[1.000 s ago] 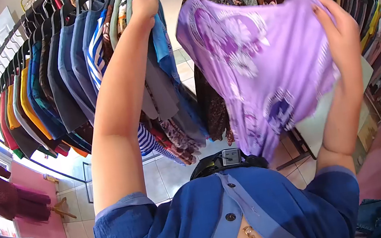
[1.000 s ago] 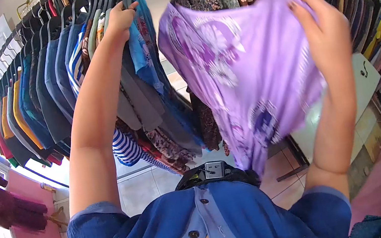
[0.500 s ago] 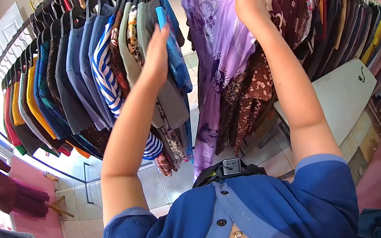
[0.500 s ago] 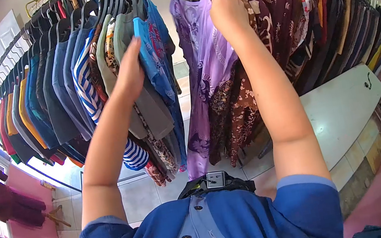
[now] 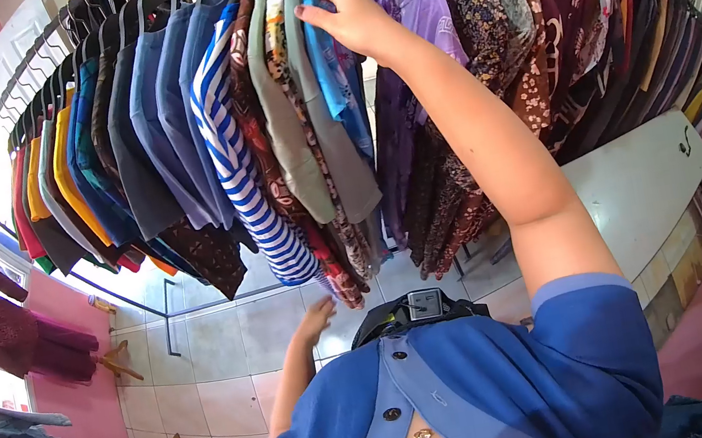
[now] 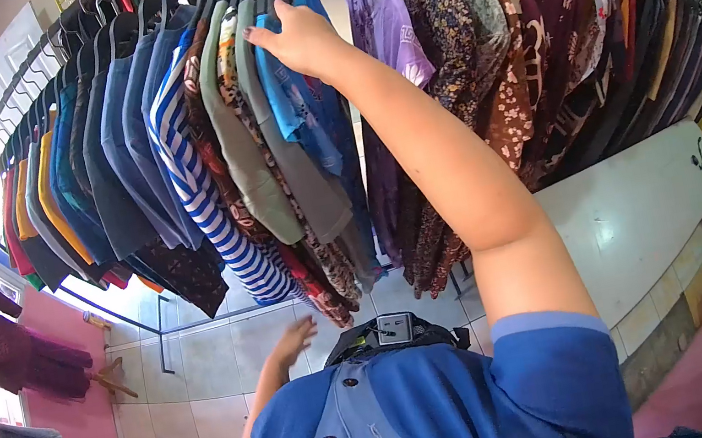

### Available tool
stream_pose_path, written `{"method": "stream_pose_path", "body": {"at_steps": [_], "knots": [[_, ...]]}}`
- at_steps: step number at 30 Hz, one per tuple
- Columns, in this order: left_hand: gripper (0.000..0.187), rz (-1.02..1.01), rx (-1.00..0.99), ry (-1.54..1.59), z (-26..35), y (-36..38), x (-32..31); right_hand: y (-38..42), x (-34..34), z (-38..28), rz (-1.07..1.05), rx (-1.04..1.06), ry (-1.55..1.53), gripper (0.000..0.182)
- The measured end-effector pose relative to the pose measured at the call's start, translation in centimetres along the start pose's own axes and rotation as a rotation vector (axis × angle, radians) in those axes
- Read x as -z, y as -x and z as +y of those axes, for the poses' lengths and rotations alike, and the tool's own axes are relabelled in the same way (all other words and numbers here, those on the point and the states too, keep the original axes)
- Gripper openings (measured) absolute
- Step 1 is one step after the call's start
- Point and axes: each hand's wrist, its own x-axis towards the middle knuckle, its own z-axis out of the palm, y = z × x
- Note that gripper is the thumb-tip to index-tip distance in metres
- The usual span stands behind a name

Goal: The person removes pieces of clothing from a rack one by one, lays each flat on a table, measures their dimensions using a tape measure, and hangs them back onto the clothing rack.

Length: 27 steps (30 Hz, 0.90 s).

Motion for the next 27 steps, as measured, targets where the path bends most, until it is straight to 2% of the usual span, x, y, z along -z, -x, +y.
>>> {"method": "stream_pose_path", "body": {"at_steps": [1,2,3,4,5,6,9,12,14,15,17,19,23,27], "knots": [[0.056,0.048,0.078,0.071,-4.6,-0.7,1.4,-0.3,0.0,0.1,0.004,-0.004,-0.002,0.060],[0.053,0.107,0.115,0.171,-9.4,-0.9,2.7,-0.4,0.3,0.2,-0.183,-0.132,-0.260,0.054],[0.048,0.194,0.228,0.228,-11.5,0.7,3.2,-0.4,0.7,0.1,-0.368,-0.259,-0.519,0.048],[0.043,0.250,0.267,0.396,-13.9,1.9,3.9,-0.2,1.1,-0.2,-0.361,-0.294,-0.569,0.037],[0.043,0.244,0.269,0.390,-14.9,0.7,5.7,-0.3,1.1,0.2,-0.331,-0.310,-0.502,0.036],[0.043,0.235,0.270,0.350,-17.0,0.8,5.6,-0.3,1.1,0.2,-0.216,-0.323,-0.426,0.036],[0.043,0.214,0.276,0.227,-18.4,1.0,6.5,-0.3,1.7,0.9,0.067,-0.345,-0.259,0.028],[0.043,0.192,0.265,0.093,-18.5,0.9,8.4,-1.0,3.3,0.9,0.092,-0.328,-0.211,0.024],[0.044,0.174,0.256,0.010,-18.2,0.6,9.1,-1.8,4.4,1.4,0.194,-0.284,-0.346,0.023],[0.044,0.167,0.256,-0.029,-18.4,0.8,9.2,-1.7,5.4,1.9,0.195,-0.314,-0.386,0.018],[0.044,0.155,0.259,-0.107,-18.1,1.7,9.6,0.2,8.8,1.1,0.083,-0.326,-0.529,0.025],[0.044,0.139,0.260,-0.182,-17.8,2.5,9.7,3.8,11.5,-0.8,0.047,-0.178,-0.758,0.019],[0.044,0.094,0.243,-0.345,-17.8,1.5,9.9,12.1,16.1,-3.9,0.005,-0.403,-0.636,0.029],[0.044,0.023,0.190,-0.529,-16.8,-2.0,9.2,20.1,20.1,-3.9,0.027,-0.514,-0.616,0.028]]}}
